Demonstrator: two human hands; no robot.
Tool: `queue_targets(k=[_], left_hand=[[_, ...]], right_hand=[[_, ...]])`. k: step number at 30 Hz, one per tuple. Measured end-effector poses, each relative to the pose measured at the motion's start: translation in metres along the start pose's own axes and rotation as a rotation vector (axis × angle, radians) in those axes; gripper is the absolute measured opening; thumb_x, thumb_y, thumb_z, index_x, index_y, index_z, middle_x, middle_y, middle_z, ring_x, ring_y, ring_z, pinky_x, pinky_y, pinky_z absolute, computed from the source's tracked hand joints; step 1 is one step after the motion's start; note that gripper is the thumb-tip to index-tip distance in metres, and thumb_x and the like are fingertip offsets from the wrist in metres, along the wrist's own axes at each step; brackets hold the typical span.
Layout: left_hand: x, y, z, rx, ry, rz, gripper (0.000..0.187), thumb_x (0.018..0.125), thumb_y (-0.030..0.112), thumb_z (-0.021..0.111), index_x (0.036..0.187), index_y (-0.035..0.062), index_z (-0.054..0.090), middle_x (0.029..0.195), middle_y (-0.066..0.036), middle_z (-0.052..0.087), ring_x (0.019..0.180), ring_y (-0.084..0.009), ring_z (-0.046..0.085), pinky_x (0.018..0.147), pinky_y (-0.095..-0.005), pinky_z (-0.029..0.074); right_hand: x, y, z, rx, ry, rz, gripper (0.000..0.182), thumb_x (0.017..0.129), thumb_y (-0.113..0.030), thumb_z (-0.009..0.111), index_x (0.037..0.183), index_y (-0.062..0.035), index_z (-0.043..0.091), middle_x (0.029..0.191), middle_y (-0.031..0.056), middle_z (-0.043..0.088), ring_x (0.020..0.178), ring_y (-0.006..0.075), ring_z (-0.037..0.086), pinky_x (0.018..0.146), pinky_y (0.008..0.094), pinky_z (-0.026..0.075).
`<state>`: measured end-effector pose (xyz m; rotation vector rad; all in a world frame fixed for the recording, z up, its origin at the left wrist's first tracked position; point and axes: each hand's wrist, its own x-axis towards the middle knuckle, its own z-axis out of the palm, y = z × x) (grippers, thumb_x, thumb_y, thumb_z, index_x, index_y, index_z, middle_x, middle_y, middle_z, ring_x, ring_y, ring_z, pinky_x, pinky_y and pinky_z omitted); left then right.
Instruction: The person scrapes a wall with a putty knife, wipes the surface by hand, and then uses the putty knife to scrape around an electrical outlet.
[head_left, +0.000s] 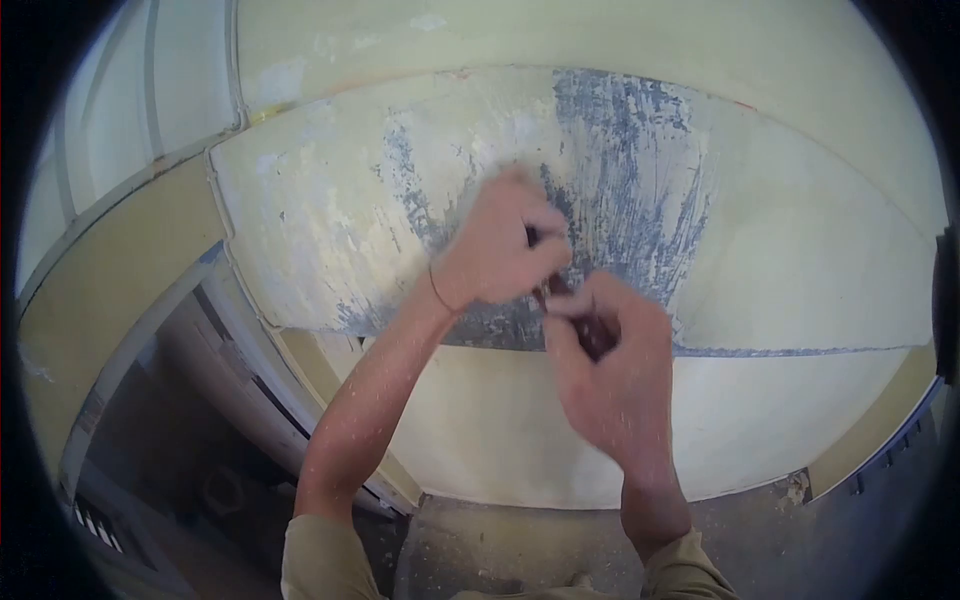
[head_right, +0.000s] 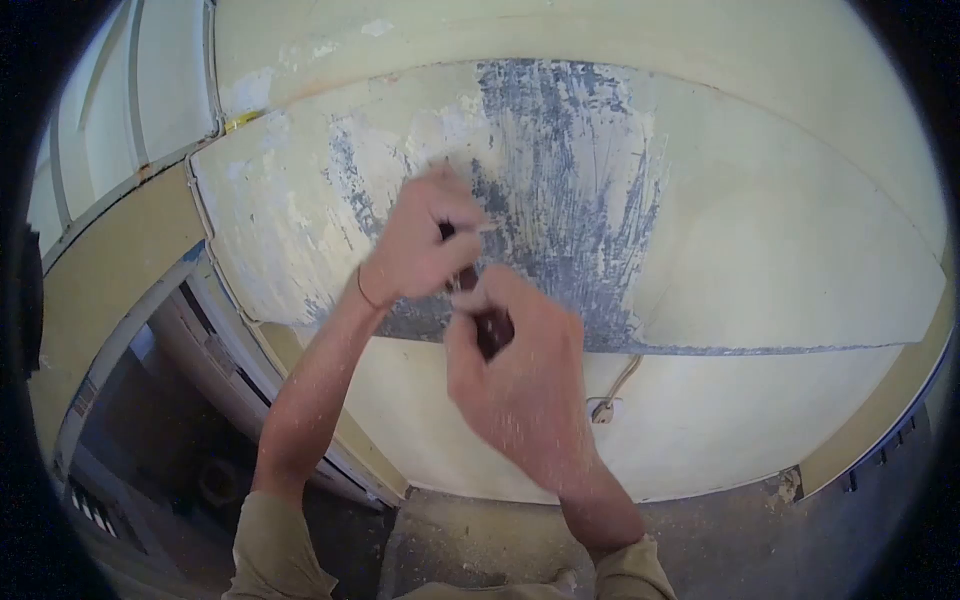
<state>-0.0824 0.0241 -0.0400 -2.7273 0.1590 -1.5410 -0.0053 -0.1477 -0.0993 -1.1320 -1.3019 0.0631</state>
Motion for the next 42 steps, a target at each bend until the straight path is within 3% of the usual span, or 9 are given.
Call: queue_targets(k=[3, 10, 12, 15, 26, 28, 30, 40, 42], left_hand=[[-0.006, -0.004, 0.004, -0.121, 0.02, 0.025, 0.02, 0.057, 0.013, 0.057, 0.053, 0.002, 0.042, 0.052, -0.009, 0.035, 0.058, -0.0268, 0.033, 0.068, -0.0364, 0.034], [0.003, -0.003, -0.017, -0.067, -0.044, -0.041, 0.022, 0.057, 0.013, 0.057, 0.053, 0.0007, 0.039, 0.051, -0.01, 0.035, 0.056, -0.0265, 0.032, 0.067, -0.0362, 0.034], [0.004, -0.002, -0.019, -0.06, -0.027, -0.044, 0.024, 0.058, 0.012, 0.058, 0.052, 0.001, 0.037, 0.051, -0.01, 0.034, 0.056, -0.0273, 0.032, 0.067, -0.0364, 0.034], [-0.001, 0.0, -0.01, -0.029, -0.09, -0.024, 0.023, 0.063, 0.017, 0.063, 0.05, 0.0042, 0.049, 0.049, -0.009, 0.047, 0.05, -0.0301, 0.04, 0.069, -0.038, 0.04], [-0.004, 0.0, 0.0, -0.212, -0.125, -0.063, 0.023, 0.063, 0.017, 0.063, 0.05, 0.0035, 0.05, 0.05, -0.01, 0.045, 0.056, -0.03, 0.042, 0.071, -0.0378, 0.039], [-0.004, 0.007, 0.013, -0.052, 0.027, -0.02, 0.022, 0.062, 0.016, 0.062, 0.05, 0.004, 0.048, 0.051, -0.01, 0.045, 0.058, -0.0304, 0.041, 0.069, -0.0372, 0.039], [-0.002, -0.001, 0.011, -0.023, 0.028, 0.027, 0.022, 0.062, 0.016, 0.062, 0.049, 0.0043, 0.048, 0.051, -0.011, 0.045, 0.057, -0.0306, 0.041, 0.069, -0.0372, 0.038], [0.006, -0.006, -0.01, -0.018, -0.01, 0.019, 0.024, 0.058, 0.015, 0.061, 0.049, 0.004, 0.042, 0.05, -0.008, 0.04, 0.056, -0.0272, 0.036, 0.069, -0.0365, 0.036], [0.004, -0.005, -0.009, 0.0, 0.003, -0.003, 0.022, 0.057, 0.015, 0.059, 0.051, 0.0036, 0.041, 0.052, -0.007, 0.036, 0.057, -0.0248, 0.031, 0.069, -0.036, 0.034]], right_hand=[[0.017, 0.019, 0.02, 0.059, 0.072, -0.129, 0.01, 0.083, 0.003, 0.062, 0.077, 0.0022, 0.054, 0.061, -0.0025, 0.045, 0.059, 0.001, 0.039, 0.05, 0.0221, 0.03], [0.011, 0.0, 0.022, 0.042, 0.082, -0.121, 0.009, 0.083, 0.003, 0.061, 0.078, 0.0023, 0.054, 0.062, -0.0015, 0.047, 0.059, 0.0017, 0.041, 0.05, 0.0228, 0.033], [0.016, -0.002, 0.022, 0.105, 0.034, -0.08, 0.007, 0.081, 0.001, 0.061, 0.081, 0.0029, 0.054, 0.062, 0.0137, 0.053, 0.055, 0.0123, 0.049, 0.054, 0.031, 0.043], [0.003, 0.001, 0.025, 0.095, 0.093, -0.12, 0.007, 0.081, 0.002, 0.06, 0.081, 0.0029, 0.054, 0.061, 0.0129, 0.052, 0.054, 0.0109, 0.048, 0.053, 0.0312, 0.042], [-0.001, -0.014, 0.009, -0.068, 0.045, -0.039, 0.006, 0.08, 0.002, 0.062, 0.082, 0.0019, 0.056, 0.061, 0.0129, 0.052, 0.054, 0.0087, 0.048, 0.053, 0.0273, 0.042], [-0.005, 0.001, 0.007, -0.02, 0.076, -0.027, 0.006, 0.08, 0.002, 0.062, 0.082, 0.0016, 0.057, 0.061, 0.0133, 0.053, 0.054, 0.0088, 0.048, 0.053, 0.0273, 0.042], [-0.003, 0.016, 0.006, 0.024, 0.106, -0.075, 0.007, 0.082, 0.006, 0.06, 0.078, 0.0015, 0.056, 0.062, -0.0023, 0.046, 0.058, 0.0008, 0.04, 0.05, 0.0212, 0.031], [0.012, 0.005, 0.025, 0.009, 0.121, -0.191, 0.004, 0.081, 0.005, 0.061, 0.079, 0.0028, 0.057, 0.061, -0.0004, 0.044, 0.06, 0.0022, 0.04, 0.051, 0.0227, 0.032], [0.009, -0.002, 0.014, -0.014, 0.068, -0.092, 0.009, 0.08, 0.001, 0.063, 0.082, 0.0014, 0.053, 0.065, 0.0161, 0.057, 0.052, 0.0225, 0.054, 0.054, 0.0322, 0.045]])
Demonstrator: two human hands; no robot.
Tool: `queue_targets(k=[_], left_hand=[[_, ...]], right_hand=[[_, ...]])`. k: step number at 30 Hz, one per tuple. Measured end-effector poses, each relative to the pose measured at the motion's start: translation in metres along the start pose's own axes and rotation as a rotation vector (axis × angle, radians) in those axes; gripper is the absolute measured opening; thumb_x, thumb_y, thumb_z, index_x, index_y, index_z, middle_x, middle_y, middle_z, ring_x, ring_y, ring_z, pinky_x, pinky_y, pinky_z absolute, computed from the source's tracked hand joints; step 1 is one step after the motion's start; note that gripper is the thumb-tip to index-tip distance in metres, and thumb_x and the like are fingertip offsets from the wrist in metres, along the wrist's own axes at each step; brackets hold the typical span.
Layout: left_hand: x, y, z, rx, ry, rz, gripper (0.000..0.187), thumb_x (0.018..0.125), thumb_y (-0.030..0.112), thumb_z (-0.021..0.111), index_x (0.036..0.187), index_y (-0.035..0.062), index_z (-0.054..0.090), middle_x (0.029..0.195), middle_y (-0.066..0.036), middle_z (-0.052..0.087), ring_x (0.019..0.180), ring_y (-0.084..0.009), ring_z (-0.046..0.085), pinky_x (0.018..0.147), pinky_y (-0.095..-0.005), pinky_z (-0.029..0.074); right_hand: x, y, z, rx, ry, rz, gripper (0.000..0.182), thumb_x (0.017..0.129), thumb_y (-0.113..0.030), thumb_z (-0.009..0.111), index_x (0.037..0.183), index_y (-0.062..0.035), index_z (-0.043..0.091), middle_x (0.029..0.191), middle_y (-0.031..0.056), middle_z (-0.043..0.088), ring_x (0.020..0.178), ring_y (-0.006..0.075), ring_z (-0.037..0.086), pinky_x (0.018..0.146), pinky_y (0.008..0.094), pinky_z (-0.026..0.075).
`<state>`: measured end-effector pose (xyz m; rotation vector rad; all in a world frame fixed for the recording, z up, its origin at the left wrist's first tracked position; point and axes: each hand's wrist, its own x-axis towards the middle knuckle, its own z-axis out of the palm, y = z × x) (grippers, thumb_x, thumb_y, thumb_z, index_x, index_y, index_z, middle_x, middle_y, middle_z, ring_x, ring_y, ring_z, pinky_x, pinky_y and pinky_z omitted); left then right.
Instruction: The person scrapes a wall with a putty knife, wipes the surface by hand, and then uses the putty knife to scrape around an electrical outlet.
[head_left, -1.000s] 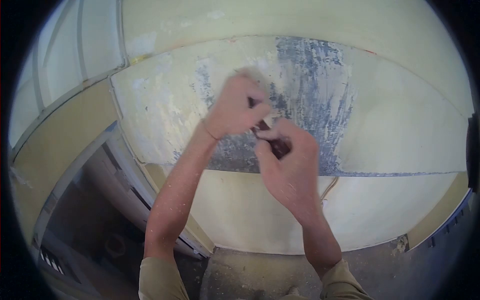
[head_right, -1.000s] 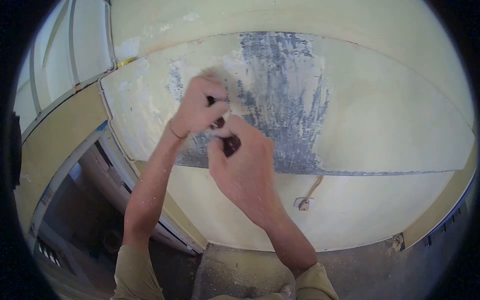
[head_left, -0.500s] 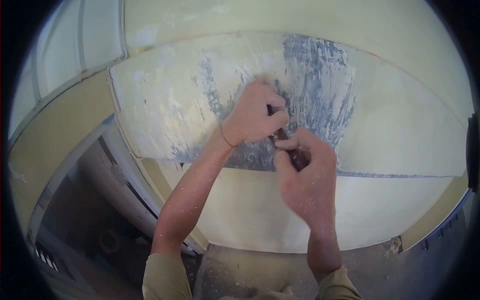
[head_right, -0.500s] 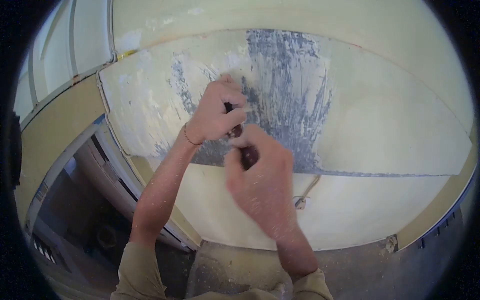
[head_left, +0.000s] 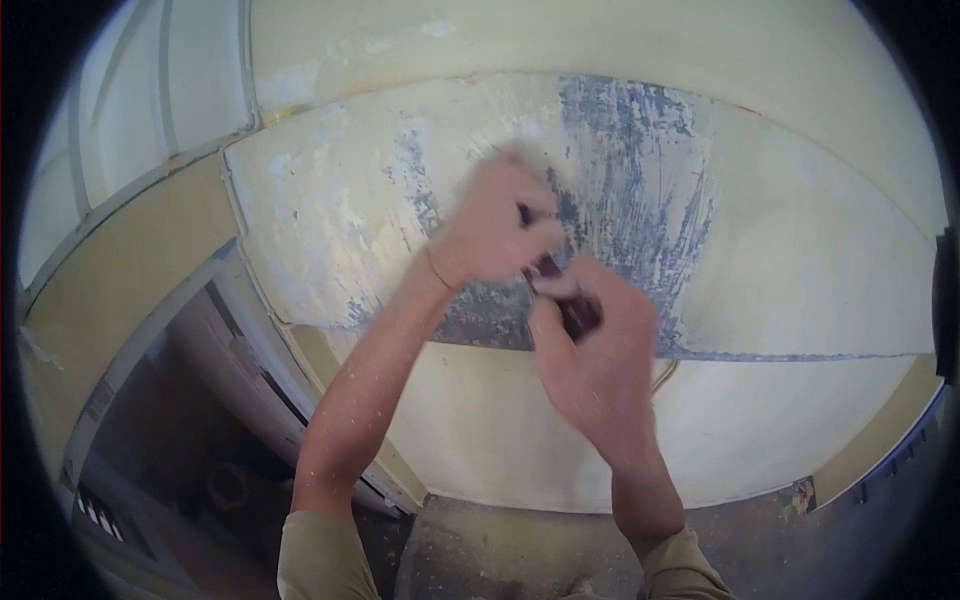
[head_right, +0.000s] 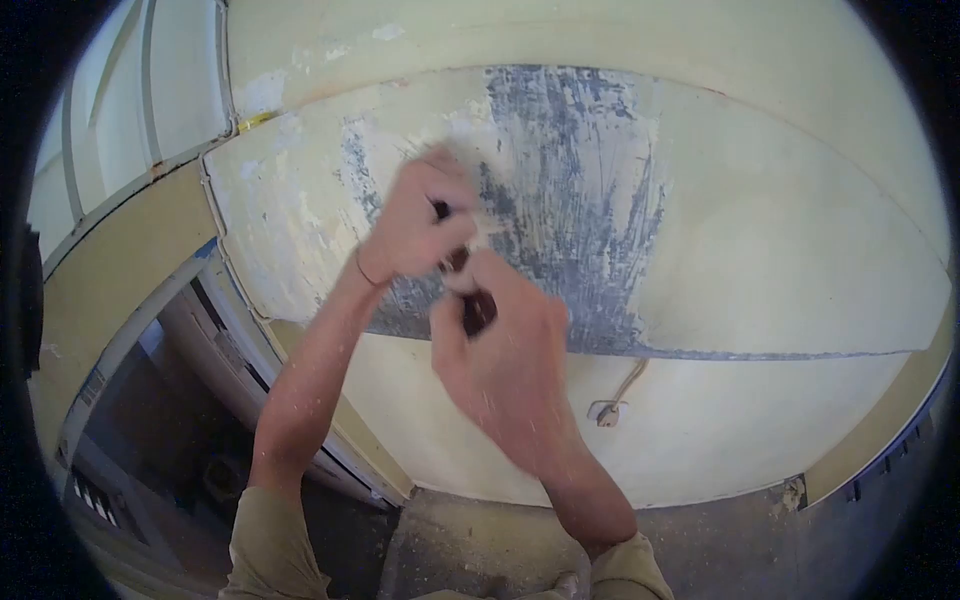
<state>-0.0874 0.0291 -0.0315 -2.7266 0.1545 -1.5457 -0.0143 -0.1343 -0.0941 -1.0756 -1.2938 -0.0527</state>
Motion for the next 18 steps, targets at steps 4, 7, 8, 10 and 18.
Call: queue_targets(k=[4, 7, 8, 10, 18], left_hand=[[0.003, -0.001, 0.0, -0.057, -0.033, 0.014, 0.022, 0.057, 0.014, 0.059, 0.051, 0.0027, 0.041, 0.051, -0.007, 0.035, 0.057, -0.0239, 0.03, 0.068, -0.0356, 0.034], [0.001, 0.003, 0.007, -0.093, -0.01, -0.01, 0.022, 0.057, 0.014, 0.058, 0.051, 0.0021, 0.04, 0.051, -0.007, 0.033, 0.057, -0.0234, 0.029, 0.069, -0.0349, 0.034], [0.004, 0.002, 0.008, -0.157, -0.006, 0.001, 0.022, 0.057, 0.013, 0.058, 0.051, 0.0019, 0.04, 0.051, -0.007, 0.032, 0.057, -0.023, 0.028, 0.068, -0.0347, 0.034], [0.008, 0.0, -0.002, -0.118, -0.015, 0.003, 0.022, 0.057, 0.013, 0.057, 0.052, 0.0019, 0.038, 0.051, -0.007, 0.031, 0.057, -0.0229, 0.028, 0.068, -0.0345, 0.034], [0.014, 0.0, -0.001, 0.0, -0.038, 0.025, 0.025, 0.057, 0.013, 0.058, 0.052, 0.0016, 0.037, 0.053, -0.008, 0.031, 0.059, -0.0235, 0.028, 0.067, -0.0354, 0.033]], right_hand=[[0.002, 0.003, 0.007, -0.049, 0.046, -0.066, 0.009, 0.08, 0.002, 0.062, 0.082, 0.0011, 0.053, 0.064, 0.0171, 0.056, 0.051, 0.0218, 0.053, 0.054, 0.0327, 0.044], [0.003, 0.003, 0.003, 0.052, -0.003, -0.017, 0.008, 0.08, 0.002, 0.061, 0.082, 0.0005, 0.053, 0.062, 0.0176, 0.053, 0.05, 0.0213, 0.052, 0.053, 0.0332, 0.044], [0.003, -0.002, 0.004, 0.021, 0.018, -0.064, 0.007, 0.081, 0.004, 0.061, 0.08, 0.0016, 0.054, 0.063, 0.01, 0.051, 0.055, 0.0121, 0.047, 0.052, 0.028, 0.039], [0.001, -0.002, 0.003, -0.017, 0.033, -0.087, 0.007, 0.081, 0.005, 0.061, 0.079, 0.0027, 0.055, 0.064, 0.0023, 0.05, 0.06, 0.0029, 0.041, 0.051, 0.0227, 0.034], [0.01, 0.007, 0.005, 0.076, 0.057, -0.03, 0.006, 0.079, 0.006, 0.061, 0.079, 0.0027, 0.056, 0.063, 0.0048, 0.052, 0.059, 0.0034, 0.044, 0.051, 0.0235, 0.036]])
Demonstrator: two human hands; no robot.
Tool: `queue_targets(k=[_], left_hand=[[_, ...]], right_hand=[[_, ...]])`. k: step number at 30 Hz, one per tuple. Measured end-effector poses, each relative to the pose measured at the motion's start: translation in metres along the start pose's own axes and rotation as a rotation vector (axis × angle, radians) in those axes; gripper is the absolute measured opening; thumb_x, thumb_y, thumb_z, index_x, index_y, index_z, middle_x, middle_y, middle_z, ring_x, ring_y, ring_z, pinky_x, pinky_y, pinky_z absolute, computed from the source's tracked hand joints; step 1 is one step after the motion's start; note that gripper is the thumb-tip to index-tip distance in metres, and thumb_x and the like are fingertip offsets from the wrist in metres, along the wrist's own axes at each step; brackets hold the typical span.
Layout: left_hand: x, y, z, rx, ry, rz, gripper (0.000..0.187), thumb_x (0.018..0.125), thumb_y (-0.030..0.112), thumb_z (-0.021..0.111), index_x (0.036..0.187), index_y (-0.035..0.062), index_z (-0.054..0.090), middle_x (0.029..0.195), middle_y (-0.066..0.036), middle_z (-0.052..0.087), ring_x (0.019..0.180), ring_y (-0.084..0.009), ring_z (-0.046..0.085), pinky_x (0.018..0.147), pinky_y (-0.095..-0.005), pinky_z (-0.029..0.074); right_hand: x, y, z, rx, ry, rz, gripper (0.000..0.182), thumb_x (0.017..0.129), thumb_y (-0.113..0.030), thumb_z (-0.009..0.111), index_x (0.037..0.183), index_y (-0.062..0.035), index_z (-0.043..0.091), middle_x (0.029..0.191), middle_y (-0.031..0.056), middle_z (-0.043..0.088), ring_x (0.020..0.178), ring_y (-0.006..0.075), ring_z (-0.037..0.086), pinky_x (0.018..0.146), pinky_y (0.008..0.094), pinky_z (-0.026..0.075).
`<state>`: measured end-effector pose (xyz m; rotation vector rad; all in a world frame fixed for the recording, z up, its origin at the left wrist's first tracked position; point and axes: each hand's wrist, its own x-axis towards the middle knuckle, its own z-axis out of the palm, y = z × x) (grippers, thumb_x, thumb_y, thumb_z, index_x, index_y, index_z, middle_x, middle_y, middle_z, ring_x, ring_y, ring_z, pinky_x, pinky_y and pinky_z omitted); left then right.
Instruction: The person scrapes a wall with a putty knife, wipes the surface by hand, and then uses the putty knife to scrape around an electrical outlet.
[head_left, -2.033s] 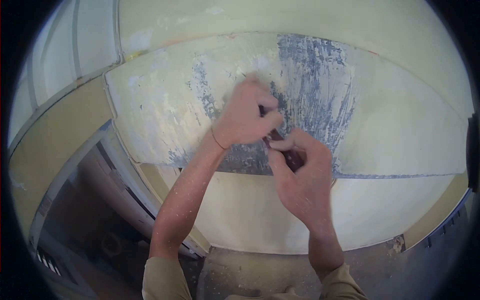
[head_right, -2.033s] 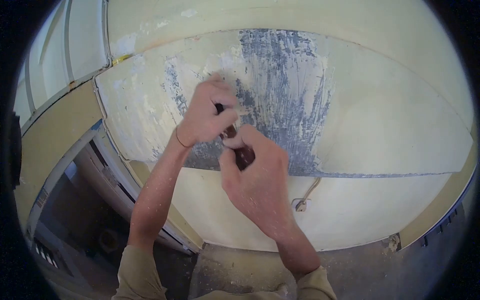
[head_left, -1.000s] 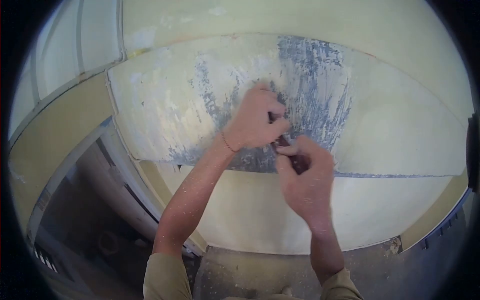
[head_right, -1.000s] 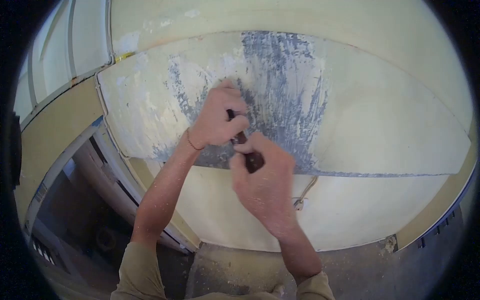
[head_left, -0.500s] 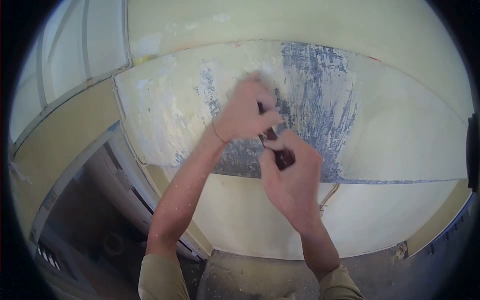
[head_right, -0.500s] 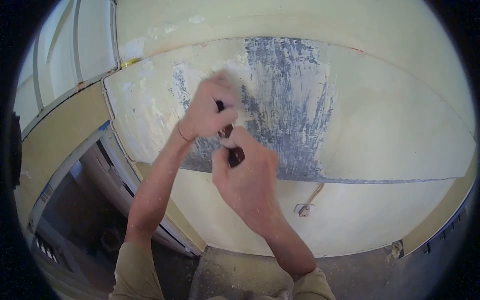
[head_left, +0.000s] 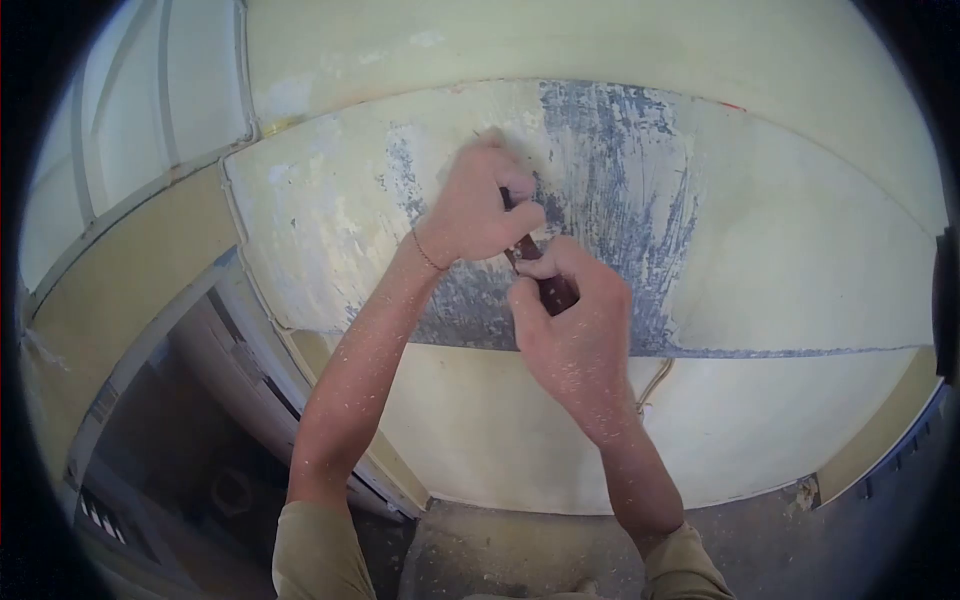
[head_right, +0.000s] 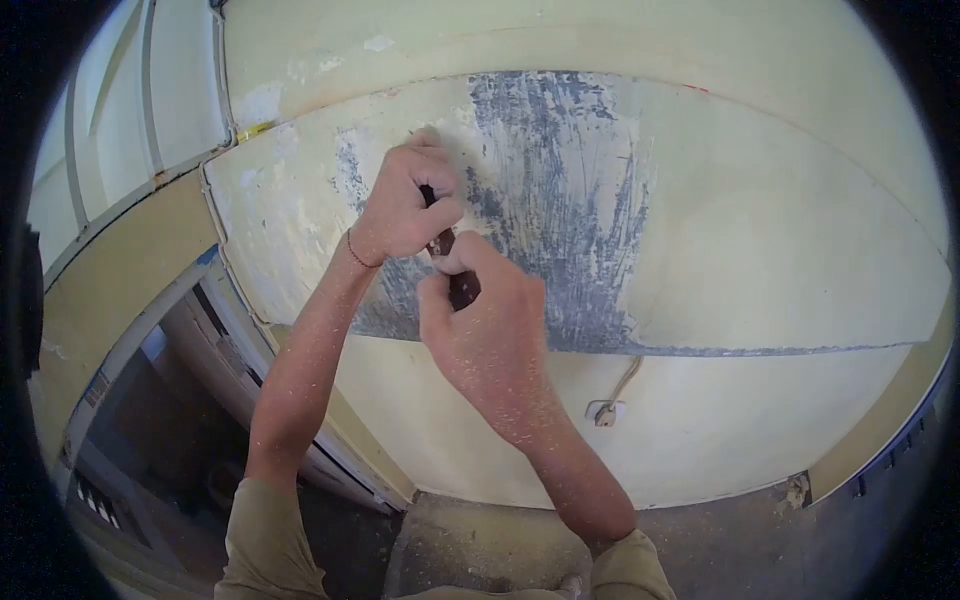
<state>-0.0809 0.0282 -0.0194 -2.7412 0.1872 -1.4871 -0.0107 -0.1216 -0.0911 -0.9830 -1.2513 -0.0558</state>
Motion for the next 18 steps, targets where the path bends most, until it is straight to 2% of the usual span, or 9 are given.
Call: queue_targets(k=[3, 5, 7, 10, 12, 13, 15, 18], left_hand=[[0.005, 0.0, 0.0, -0.123, -0.011, 0.029, 0.026, 0.057, 0.013, 0.059, 0.051, 0.0014, 0.036, 0.053, -0.008, 0.031, 0.061, -0.0237, 0.029, 0.066, -0.0363, 0.032], [0.007, -0.003, -0.009, 0.004, 0.02, 0.038, 0.025, 0.059, 0.016, 0.061, 0.049, 0.0024, 0.043, 0.049, -0.011, 0.045, 0.053, -0.0312, 0.034, 0.067, -0.0376, 0.038], [0.005, 0.0, -0.004, 0.073, -0.004, 0.028, 0.026, 0.059, 0.017, 0.062, 0.049, 0.0018, 0.043, 0.049, -0.011, 0.045, 0.053, -0.0319, 0.035, 0.067, -0.0382, 0.039], [0.007, 0.0, -0.005, -0.088, 0.049, 0.012, 0.026, 0.06, 0.016, 0.062, 0.05, 0.0018, 0.043, 0.049, -0.011, 0.044, 0.054, -0.0323, 0.035, 0.067, -0.0391, 0.038], [0.01, -0.007, -0.021, 0.116, 0.021, -0.025, 0.025, 0.061, 0.015, 0.061, 0.051, 0.0021, 0.043, 0.049, -0.011, 0.042, 0.053, -0.0315, 0.034, 0.067, -0.0388, 0.038], [0.01, -0.007, -0.017, 0.118, 0.016, -0.018, 0.025, 0.061, 0.015, 0.061, 0.051, 0.0021, 0.043, 0.049, -0.011, 0.042, 0.053, -0.0315, 0.034, 0.067, -0.0388, 0.038], [0.003, -0.004, -0.006, -0.08, 0.006, 0.059, 0.025, 0.062, 0.014, 0.06, 0.051, 0.0025, 0.041, 0.05, -0.011, 0.04, 0.052, -0.0302, 0.033, 0.066, -0.0397, 0.038], [-0.002, 0.0, -0.002, -0.137, 0.023, 0.022, 0.026, 0.061, 0.012, 0.059, 0.052, 0.0031, 0.037, 0.05, -0.009, 0.035, 0.052, -0.0279, 0.029, 0.068, -0.0373, 0.036]], right_hand=[[-0.006, -0.016, -0.01, -0.091, -0.018, -0.053, 0.006, 0.079, 0.005, 0.062, 0.079, 0.0028, 0.056, 0.063, 0.0046, 0.052, 0.058, 0.0039, 0.044, 0.051, 0.0235, 0.036], [0.0, -0.004, 0.0, -0.057, -0.006, -0.059, 0.006, 0.079, 0.004, 0.062, 0.079, 0.003, 0.056, 0.063, 0.0051, 0.052, 0.058, 0.0039, 0.045, 0.052, 0.0236, 0.037], [-0.001, -0.004, -0.003, -0.022, 0.014, -0.07, 0.005, 0.08, 0.004, 0.061, 0.079, 0.0032, 0.057, 0.063, 0.0056, 0.053, 0.058, 0.004, 0.045, 0.052, 0.0238, 0.038], [0.008, -0.009, -0.004, -0.036, -0.026, -0.075, 0.005, 0.08, 0.003, 0.061, 0.079, 0.0033, 0.056, 0.063, 0.0075, 0.055, 0.057, 0.0052, 0.046, 0.053, 0.0252, 0.039], [0.021, 0.005, 0.013, 0.003, -0.015, -0.004, 0.005, 0.08, 0.004, 0.06, 0.079, 0.0031, 0.056, 0.065, 0.0093, 0.057, 0.058, 0.006, 0.047, 0.053, 0.0266, 0.04], [0.016, 0.0, 0.007, 0.007, -0.007, -0.006, 0.005, 0.08, 0.004, 0.06, 0.079, 0.0031, 0.056, 0.065, 0.0093, 0.057, 0.058, 0.006, 0.047, 0.053, 0.0266, 0.04], [0.002, -0.022, -0.006, -0.095, -0.047, -0.119, 0.006, 0.079, 0.004, 0.061, 0.078, 0.003, 0.055, 0.063, 0.0097, 0.056, 0.057, 0.0067, 0.047, 0.052, 0.0275, 0.04], [-0.006, -0.026, -0.003, -0.185, -0.022, -0.071, 0.007, 0.079, 0.005, 0.061, 0.077, 0.0029, 0.055, 0.06, 0.0074, 0.053, 0.058, 0.0055, 0.046, 0.052, 0.0267, 0.038]])
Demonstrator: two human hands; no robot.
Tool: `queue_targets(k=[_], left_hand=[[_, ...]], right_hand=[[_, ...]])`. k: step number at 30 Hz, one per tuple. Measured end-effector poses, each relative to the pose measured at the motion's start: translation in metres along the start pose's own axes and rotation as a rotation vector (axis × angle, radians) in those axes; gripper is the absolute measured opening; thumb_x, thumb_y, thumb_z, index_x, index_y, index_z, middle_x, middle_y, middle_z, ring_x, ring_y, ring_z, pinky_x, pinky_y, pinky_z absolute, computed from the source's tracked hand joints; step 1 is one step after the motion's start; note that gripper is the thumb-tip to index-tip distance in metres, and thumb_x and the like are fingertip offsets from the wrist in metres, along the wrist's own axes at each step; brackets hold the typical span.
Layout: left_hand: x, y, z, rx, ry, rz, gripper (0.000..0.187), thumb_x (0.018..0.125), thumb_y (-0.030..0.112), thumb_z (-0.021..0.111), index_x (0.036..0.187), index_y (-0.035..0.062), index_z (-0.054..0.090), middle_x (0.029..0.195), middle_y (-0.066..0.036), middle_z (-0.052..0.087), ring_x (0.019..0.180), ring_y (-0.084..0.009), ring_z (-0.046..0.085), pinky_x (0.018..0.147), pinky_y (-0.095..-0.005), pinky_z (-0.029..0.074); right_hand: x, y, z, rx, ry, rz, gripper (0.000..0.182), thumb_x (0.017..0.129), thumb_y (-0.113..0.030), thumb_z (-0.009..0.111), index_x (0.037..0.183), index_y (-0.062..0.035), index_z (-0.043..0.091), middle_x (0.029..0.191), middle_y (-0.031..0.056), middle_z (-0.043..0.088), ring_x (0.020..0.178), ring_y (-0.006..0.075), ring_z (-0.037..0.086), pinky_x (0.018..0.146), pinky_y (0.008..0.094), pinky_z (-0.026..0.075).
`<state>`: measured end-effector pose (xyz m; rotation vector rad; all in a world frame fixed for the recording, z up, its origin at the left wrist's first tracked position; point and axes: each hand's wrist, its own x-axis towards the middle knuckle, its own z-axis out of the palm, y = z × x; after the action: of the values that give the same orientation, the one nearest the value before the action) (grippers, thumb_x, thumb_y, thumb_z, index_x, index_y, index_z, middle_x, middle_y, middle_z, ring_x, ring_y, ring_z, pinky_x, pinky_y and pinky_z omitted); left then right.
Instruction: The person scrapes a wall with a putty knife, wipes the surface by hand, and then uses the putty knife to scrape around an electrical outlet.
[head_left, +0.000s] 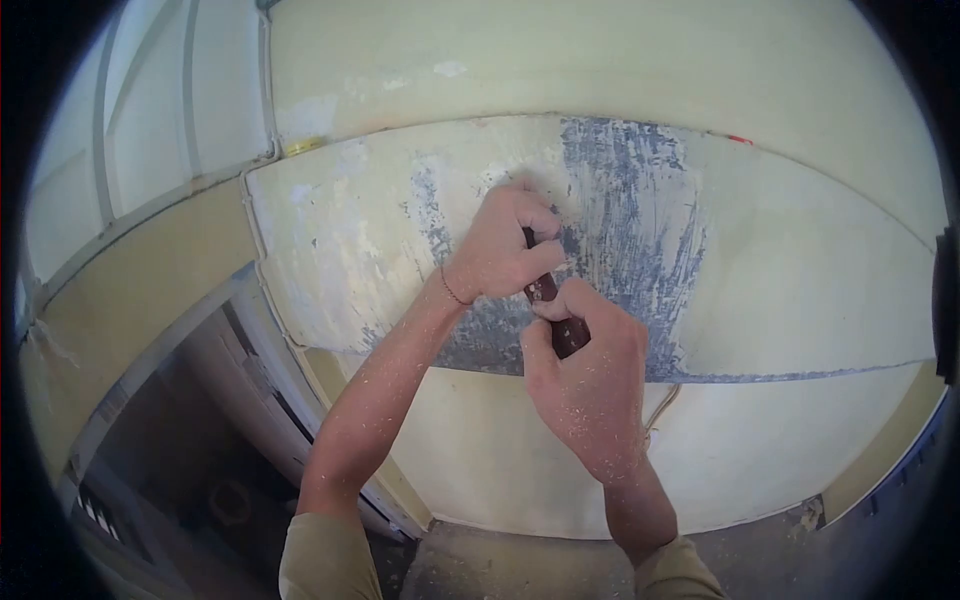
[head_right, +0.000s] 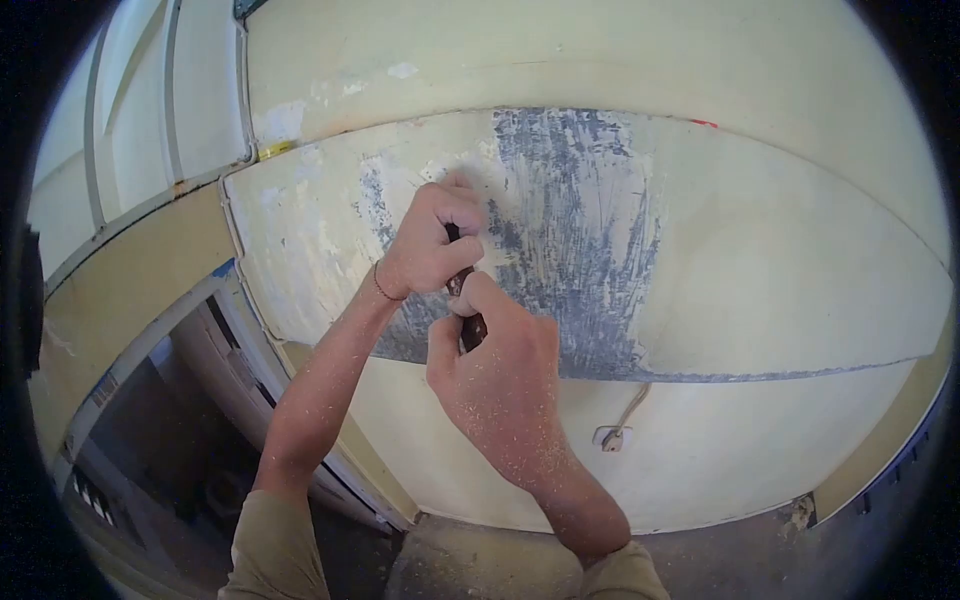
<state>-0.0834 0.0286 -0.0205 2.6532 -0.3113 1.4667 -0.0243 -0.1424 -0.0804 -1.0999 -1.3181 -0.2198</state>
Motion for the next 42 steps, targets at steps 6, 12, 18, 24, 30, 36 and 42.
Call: queue_targets(k=[6, 12, 18, 24, 30, 36, 42], left_hand=[[0.004, -0.01, 0.005, 0.102, 0.064, 0.036, 0.025, 0.06, 0.016, 0.061, 0.049, 0.0036, 0.042, 0.049, -0.01, 0.04, 0.051, -0.0292, 0.035, 0.069, -0.0379, 0.038], [0.0, -0.002, -0.005, 0.033, 0.051, -0.01, 0.023, 0.059, 0.01, 0.058, 0.051, 0.0031, 0.037, 0.049, -0.007, 0.033, 0.051, -0.0227, 0.029, 0.07, -0.0344, 0.036], [-0.001, 0.002, 0.009, 0.103, 0.044, -0.063, 0.024, 0.061, 0.017, 0.063, 0.049, 0.0042, 0.046, 0.05, -0.011, 0.047, 0.054, -0.0309, 0.041, 0.072, -0.038, 0.04], [-0.11, 0.021, 0.145, 0.022, -0.03, -0.072, 0.021, 0.063, 0.015, 0.066, 0.057, 0.0064, 0.047, 0.066, -0.012, 0.05, 0.069, -0.0331, 0.047, 0.072, -0.044, 0.038], [-0.278, 0.062, 0.222, -0.152, -0.043, -0.458, 0.007, 0.076, 0.009, 0.072, 0.077, 0.0084, 0.065, 0.089, -0.01, 0.066, 0.095, -0.0324, 0.061, 0.091, -0.0419, 0.043], [-0.141, 0.013, 0.085, 0.505, 0.479, -0.282, 0.073, 0.088, 0.023, 0.067, 0.147, -0.0027, 0.033, 0.155, -0.029, 0.022, 0.145, -0.0434, 0.02, 0.117, -0.0493, 0.017], [-0.032, 0.025, 0.128, 0.672, 0.264, -0.334, 0.065, 0.093, 0.026, 0.059, 0.148, 0.0017, 0.032, 0.158, -0.026, 0.014, 0.148, -0.0421, 0.009, 0.116, -0.0595, 0.005]], right_hand=[[0.002, 0.024, -0.004, 0.158, 0.024, 0.037, 0.008, 0.079, 0.005, 0.061, 0.076, 0.0024, 0.054, 0.059, 0.0031, 0.048, 0.058, 0.0048, 0.043, 0.051, 0.0251, 0.036], [0.005, -0.004, -0.003, 0.0, -0.09, -0.023, 0.011, 0.076, 0.001, 0.065, 0.079, 0.0013, 0.055, 0.061, 0.0175, 0.053, 0.05, 0.0183, 0.054, 0.052, 0.0327, 0.044], [0.004, 0.019, -0.005, 0.042, -0.01, 0.063, 0.011, 0.078, -0.001, 0.065, 0.078, 0.0012, 0.055, 0.06, 0.0135, 0.052, 0.048, 0.0167, 0.048, 0.051, 0.0311, 0.042], [-0.121, 0.08, -0.058, -0.125, -0.102, 0.312, 0.019, 0.082, -0.008, 0.068, 0.072, 0.0012, 0.055, 0.056, 0.0104, 0.048, 0.052, 0.0098, 0.041, 0.049, 0.0323, 0.039], [-0.387, 0.172, -0.158, -0.225, -0.466, 1.04, 0.024, 0.077, -0.023, 0.072, 0.076, 0.0003, 0.067, 0.059, 0.0144, 0.061, 0.057, 0.0182, 0.063, 0.058, 0.0362, 0.05], [-0.435, 0.129, -0.226, -0.493, -0.588, 1.149, 0.029, 0.084, -0.025, 0.069, 0.105, -0.0057, 0.073, 0.101, 0.0139, 0.071, 0.09, 0.0307, 0.069, 0.076, 0.0419, 0.053], [-0.409, 0.145, -0.225, -0.525, -0.356, 0.954, 0.019, 0.078, -0.013, 0.068, 0.092, 0.0011, 0.07, 0.07, 0.0146, 0.067, 0.062, 0.0223, 0.067, 0.06, 0.034, 0.052]])
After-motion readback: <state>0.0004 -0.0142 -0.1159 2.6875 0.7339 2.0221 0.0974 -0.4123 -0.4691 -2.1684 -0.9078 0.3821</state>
